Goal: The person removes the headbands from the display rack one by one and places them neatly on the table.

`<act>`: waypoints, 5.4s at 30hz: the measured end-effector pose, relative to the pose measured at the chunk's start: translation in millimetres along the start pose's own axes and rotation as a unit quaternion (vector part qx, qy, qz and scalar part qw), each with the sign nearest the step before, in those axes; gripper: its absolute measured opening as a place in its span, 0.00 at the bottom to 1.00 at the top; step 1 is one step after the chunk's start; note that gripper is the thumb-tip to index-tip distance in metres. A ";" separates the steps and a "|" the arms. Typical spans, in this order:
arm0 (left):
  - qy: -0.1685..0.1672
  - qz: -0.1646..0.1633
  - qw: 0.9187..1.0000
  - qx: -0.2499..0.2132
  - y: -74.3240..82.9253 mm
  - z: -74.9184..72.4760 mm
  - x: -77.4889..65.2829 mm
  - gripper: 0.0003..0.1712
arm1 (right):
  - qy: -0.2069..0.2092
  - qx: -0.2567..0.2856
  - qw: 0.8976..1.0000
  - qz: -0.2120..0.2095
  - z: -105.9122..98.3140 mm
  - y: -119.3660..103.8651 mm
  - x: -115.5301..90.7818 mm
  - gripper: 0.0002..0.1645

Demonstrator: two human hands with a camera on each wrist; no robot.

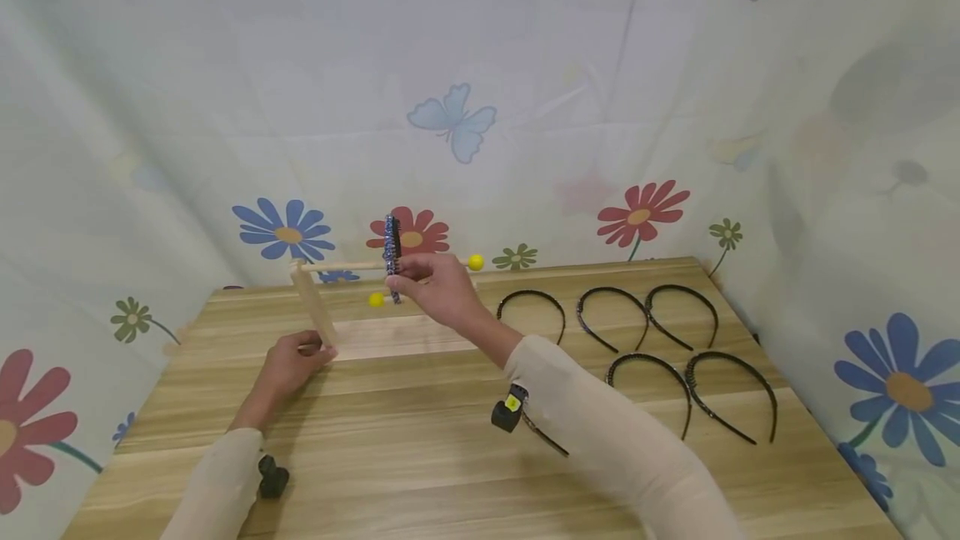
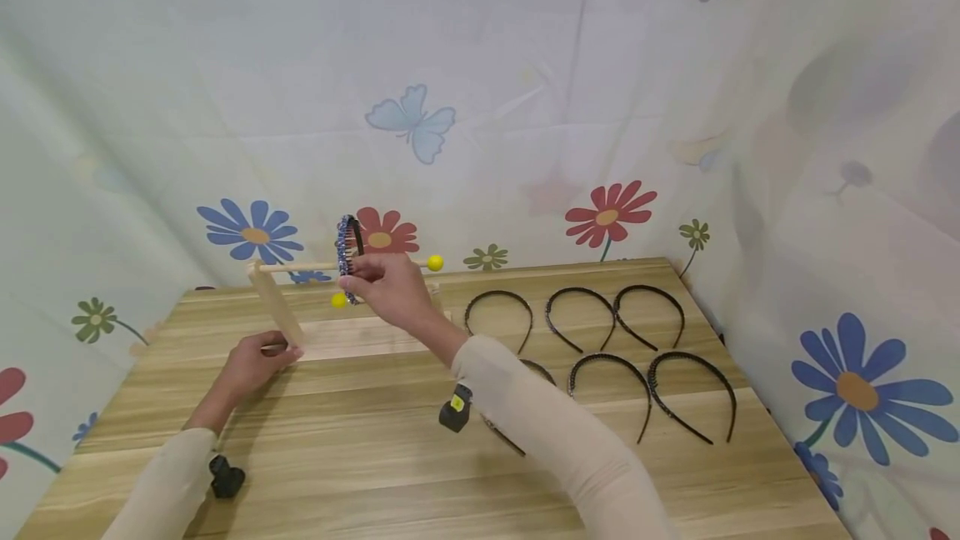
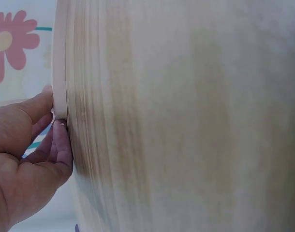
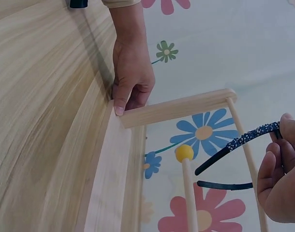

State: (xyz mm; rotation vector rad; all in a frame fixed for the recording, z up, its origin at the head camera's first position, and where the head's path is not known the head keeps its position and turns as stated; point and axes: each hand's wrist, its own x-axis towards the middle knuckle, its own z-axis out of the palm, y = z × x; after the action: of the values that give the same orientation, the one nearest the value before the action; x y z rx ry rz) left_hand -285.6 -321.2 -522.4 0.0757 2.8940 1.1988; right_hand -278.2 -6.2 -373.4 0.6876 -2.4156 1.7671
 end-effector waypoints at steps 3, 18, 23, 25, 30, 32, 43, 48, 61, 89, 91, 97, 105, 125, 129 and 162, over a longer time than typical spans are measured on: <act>-0.001 -0.002 1.000 0.000 -1.5 0.2 1.4 0.31 | -0.001 0.005 1.000 -0.006 -5.5 -1.7 -1.5 0.14; -0.001 -0.002 1.000 0.001 6.3 0.1 -2.4 0.29 | 0.020 -0.025 0.999 -0.024 -38.8 -1.3 -6.8 0.14; -0.002 -0.003 1.000 0.001 5.6 -0.1 -2.6 0.29 | 0.027 -0.037 0.999 -0.022 -51.1 1.0 -9.7 0.15; -0.002 -0.004 1.000 0.002 4.8 -0.2 -2.4 0.30 | 0.033 -0.048 0.998 -0.017 -56.0 2.3 -10.8 0.16; -0.001 0.002 1.000 0.003 2.1 -0.4 -1.7 0.30 | 0.047 -0.066 0.997 0.004 -68.9 3.2 -14.2 0.18; -0.002 0.005 1.000 0.004 1.3 -0.3 -1.5 0.30 | 0.051 -0.067 0.996 0.013 -73.6 4.2 -14.8 0.18; 0.002 0.010 1.000 0.008 3.0 -0.5 -2.7 0.30 | 0.072 -0.070 0.994 0.039 -91.4 13.1 -20.7 0.19; 0.000 0.011 1.000 0.008 3.2 -0.5 -3.4 0.30 | 0.075 -0.074 0.994 0.040 -96.0 12.2 -24.9 0.20; 0.000 0.005 1.000 0.008 6.0 -0.4 -4.7 0.30 | 0.074 -0.051 0.995 0.029 -101.3 10.5 -39.6 0.20; -0.003 -0.002 1.000 0.008 6.1 -2.4 -1.3 0.30 | 0.052 0.020 0.993 0.100 -60.4 33.6 -77.4 0.18; -0.003 0.001 1.000 0.010 5.4 -2.2 -0.8 0.30 | 0.049 0.023 0.993 0.109 -55.1 37.5 -79.5 0.18; -0.003 0.000 1.000 0.011 4.1 -1.3 0.1 0.30 | 0.034 0.032 0.991 0.127 -37.8 46.3 -85.1 0.18; -0.005 0.000 1.000 0.011 4.6 -1.3 -1.2 0.31 | 0.027 0.029 0.988 0.146 -13.9 57.2 -92.9 0.14; -0.005 -0.014 1.000 0.008 4.7 -0.2 -1.7 0.29 | 0.046 0.009 0.976 0.211 19.1 80.0 -100.4 0.15; -0.004 -0.008 1.000 0.006 4.9 -0.1 -2.2 0.29 | 0.049 0.004 0.976 0.212 23.4 83.8 -99.8 0.14; -0.005 -0.006 1.000 0.004 6.3 -0.8 -3.1 0.30 | 0.008 0.027 0.969 0.246 36.2 92.8 -108.6 0.13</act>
State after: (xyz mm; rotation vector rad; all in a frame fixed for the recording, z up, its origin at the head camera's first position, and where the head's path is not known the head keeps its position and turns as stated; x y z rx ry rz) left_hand -282.2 -317.5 -517.5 0.0649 2.8865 1.1821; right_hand -209.9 16.4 -502.1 0.0665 -2.7034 1.9875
